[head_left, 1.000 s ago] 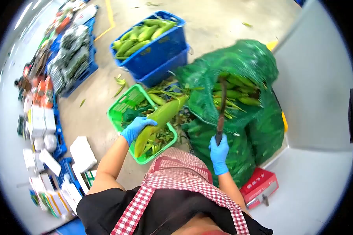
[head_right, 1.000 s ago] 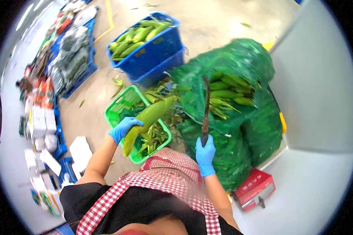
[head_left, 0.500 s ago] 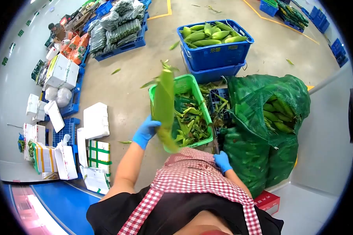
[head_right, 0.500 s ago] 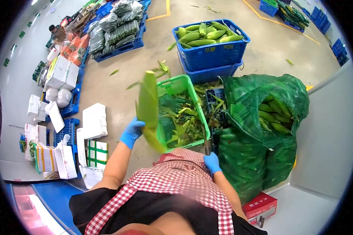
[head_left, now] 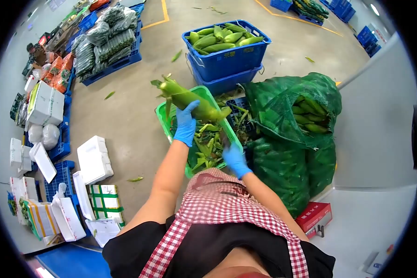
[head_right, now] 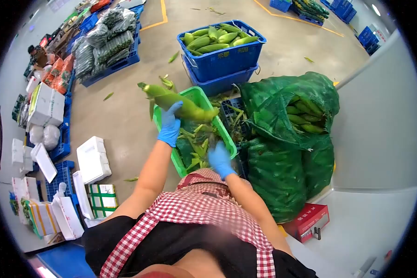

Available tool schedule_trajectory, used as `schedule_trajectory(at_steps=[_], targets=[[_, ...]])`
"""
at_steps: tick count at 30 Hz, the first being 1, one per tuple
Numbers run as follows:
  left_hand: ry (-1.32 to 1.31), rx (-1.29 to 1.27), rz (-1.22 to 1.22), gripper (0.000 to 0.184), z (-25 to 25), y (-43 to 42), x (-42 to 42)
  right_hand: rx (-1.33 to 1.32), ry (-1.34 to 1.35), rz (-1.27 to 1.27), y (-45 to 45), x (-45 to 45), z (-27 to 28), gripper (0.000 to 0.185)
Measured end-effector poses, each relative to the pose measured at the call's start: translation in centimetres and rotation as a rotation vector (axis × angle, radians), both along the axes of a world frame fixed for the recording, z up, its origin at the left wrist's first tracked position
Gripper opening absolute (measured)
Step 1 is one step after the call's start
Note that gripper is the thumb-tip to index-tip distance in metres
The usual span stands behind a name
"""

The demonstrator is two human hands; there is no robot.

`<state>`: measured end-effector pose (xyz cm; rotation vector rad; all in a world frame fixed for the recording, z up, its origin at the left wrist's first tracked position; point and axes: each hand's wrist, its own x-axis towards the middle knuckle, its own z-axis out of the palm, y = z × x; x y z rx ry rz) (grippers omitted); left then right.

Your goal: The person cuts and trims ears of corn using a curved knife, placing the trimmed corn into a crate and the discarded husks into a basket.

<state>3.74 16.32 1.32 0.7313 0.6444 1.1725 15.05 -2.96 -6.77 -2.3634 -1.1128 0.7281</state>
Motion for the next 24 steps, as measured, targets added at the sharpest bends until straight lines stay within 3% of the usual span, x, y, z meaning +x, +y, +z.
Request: schedule_trajectory(at_steps=[2,3,5,8,9,10,11,12,13,14,15,17,19,20,22,24], targets=[[0.100,0.030,0.118,0.049,-3.2,0.3,0.0,-0.188,0.090,0.208,-5.6,-2.1,-4.5,0.036],[0.106,0.039,0.160,0.053,-6.6,1.3,-0.1,-0.080,0.106,0.136,-6.3,-1.2,-5.3,0.037],[0.033,-0.244,0.058,0.054,-7.6,0.2,-1.5,-0.156,0.110,-0.137,-6.1,1.5,-0.1,0.031],[-0.201,-0.676,-0.113,0.051,-11.3,-1.0,-1.7,0.025,0.274,-0.268,-9.4,6.5,-3.0,0.015],[-0.121,-0.737,-0.174,0.054,-10.8,-1.8,-1.4,-0.074,0.383,-0.269,-10.6,7.2,-2.8,0.015],[-0.047,-0.797,-0.240,0.059,-10.4,-2.6,-1.2,-0.190,0.601,-0.441,-11.8,6.8,-1.0,0.031],[0.045,-0.859,-0.266,0.063,-9.6,-3.0,-0.7,-0.194,0.479,-0.331,-14.8,7.7,-6.3,0.031],[0.016,-0.902,-0.261,0.063,-9.8,-2.7,0.5,-0.197,0.584,-0.489,-16.4,6.2,-5.8,0.033],[-0.014,-0.942,-0.259,0.064,-10.0,-2.3,1.9,-0.184,0.584,-0.460,-17.5,4.7,-3.1,0.036],[-0.043,-0.982,-0.258,0.064,-9.9,-1.7,3.4,-0.258,0.432,-0.348,-20.1,5.1,-7.7,0.029],[-0.164,-0.895,-0.322,0.061,-8.7,-0.9,5.0,-0.099,0.360,-0.327,-22.2,5.3,-11.2,0.015],[-0.331,-0.823,-0.434,0.061,-8.5,3.8,10.1,-0.118,0.700,-0.715,-19.5,3.8,-0.1,0.007],[-0.356,-0.449,-0.447,0.058,-8.0,10.3,17.2,0.023,0.836,-0.875,-20.0,4.0,-0.7,0.006],[-0.309,-0.466,-0.405,0.055,-3.9,11.9,20.1,0.097,0.902,-0.952,-20.3,4.0,-1.0,0.006],[-0.112,-0.409,-0.407,0.049,5.4,12.0,24.4,0.069,0.762,-0.808,-20.8,3.6,-1.5,0.008],[0.124,-0.249,-0.524,0.042,9.2,9.5,26.8,0.023,0.702,-0.749,-21.4,3.3,-1.4,0.007]])
